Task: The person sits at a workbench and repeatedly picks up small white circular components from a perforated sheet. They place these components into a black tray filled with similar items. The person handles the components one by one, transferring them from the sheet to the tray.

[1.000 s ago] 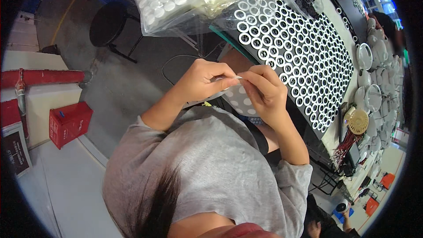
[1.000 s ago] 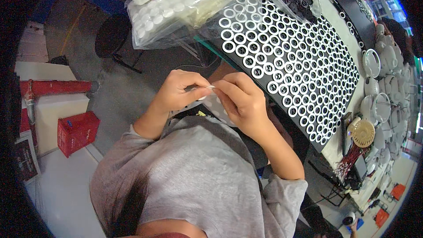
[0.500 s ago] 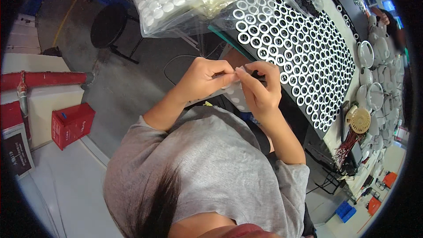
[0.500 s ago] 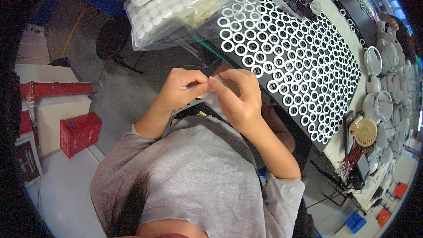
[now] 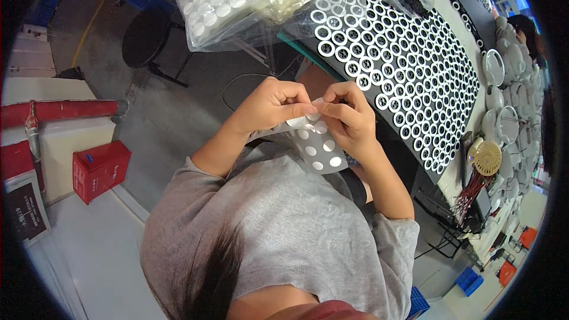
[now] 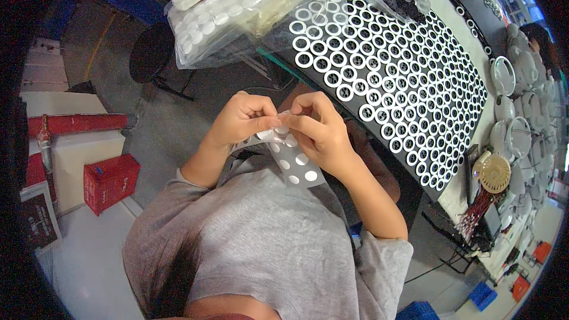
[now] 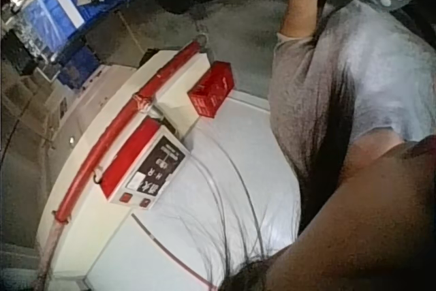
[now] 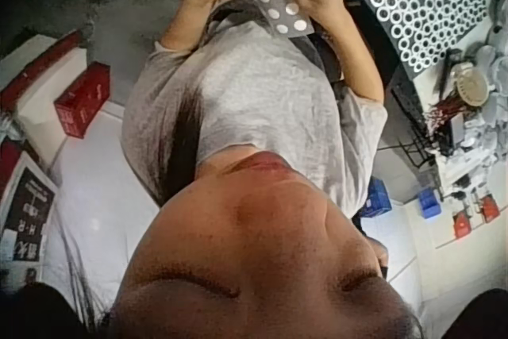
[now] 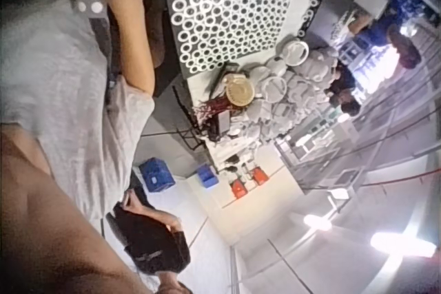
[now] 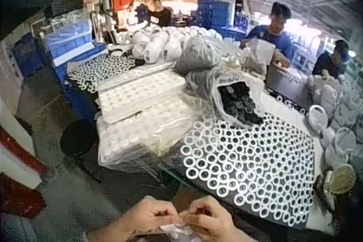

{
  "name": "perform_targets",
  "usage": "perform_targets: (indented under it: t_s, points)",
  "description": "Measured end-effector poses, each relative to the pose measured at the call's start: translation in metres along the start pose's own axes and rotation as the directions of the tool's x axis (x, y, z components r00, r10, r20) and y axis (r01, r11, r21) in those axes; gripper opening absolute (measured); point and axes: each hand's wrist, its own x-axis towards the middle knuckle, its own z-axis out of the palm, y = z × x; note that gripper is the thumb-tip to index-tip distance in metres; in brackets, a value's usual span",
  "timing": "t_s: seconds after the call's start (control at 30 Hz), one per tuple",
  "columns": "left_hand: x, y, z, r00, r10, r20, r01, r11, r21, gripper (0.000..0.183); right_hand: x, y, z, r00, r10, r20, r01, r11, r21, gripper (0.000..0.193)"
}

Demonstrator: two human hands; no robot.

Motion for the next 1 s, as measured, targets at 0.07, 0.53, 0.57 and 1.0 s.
perform_targets:
  t_s: [0.07, 0.53, 0.57, 1.0]
  points:
    - [0.001, -0.002, 0.0, 1.0, -0.006, 0.008, 0.006, 1.0, -0.022, 0.019, 0.0, 0.0, -0.001, 1.0, -0.014, 0.003, 0.014, 0.999, -0.045, 0.027]
    - [0.005, -0.002, -0.002, 0.99, -0.107, 0.086, 0.122, 0.974, -0.19, 0.02, 0.013, -0.008, -0.011, 0.987, -0.124, 0.1, 0.15, 0.935, -0.322, 0.023]
    - [0.005, -0.003, -0.002, 0.991, -0.11, 0.081, 0.123, 0.978, -0.171, 0.02, 0.014, -0.008, -0.011, 0.988, -0.119, 0.096, 0.145, 0.934, -0.328, 0.023]
    - [0.008, -0.013, -0.002, 0.984, -0.139, 0.111, 0.141, 0.99, -0.012, 0.021, 0.015, -0.016, -0.017, 0.921, 0.306, 0.243, -0.308, 0.951, -0.031, 0.015]
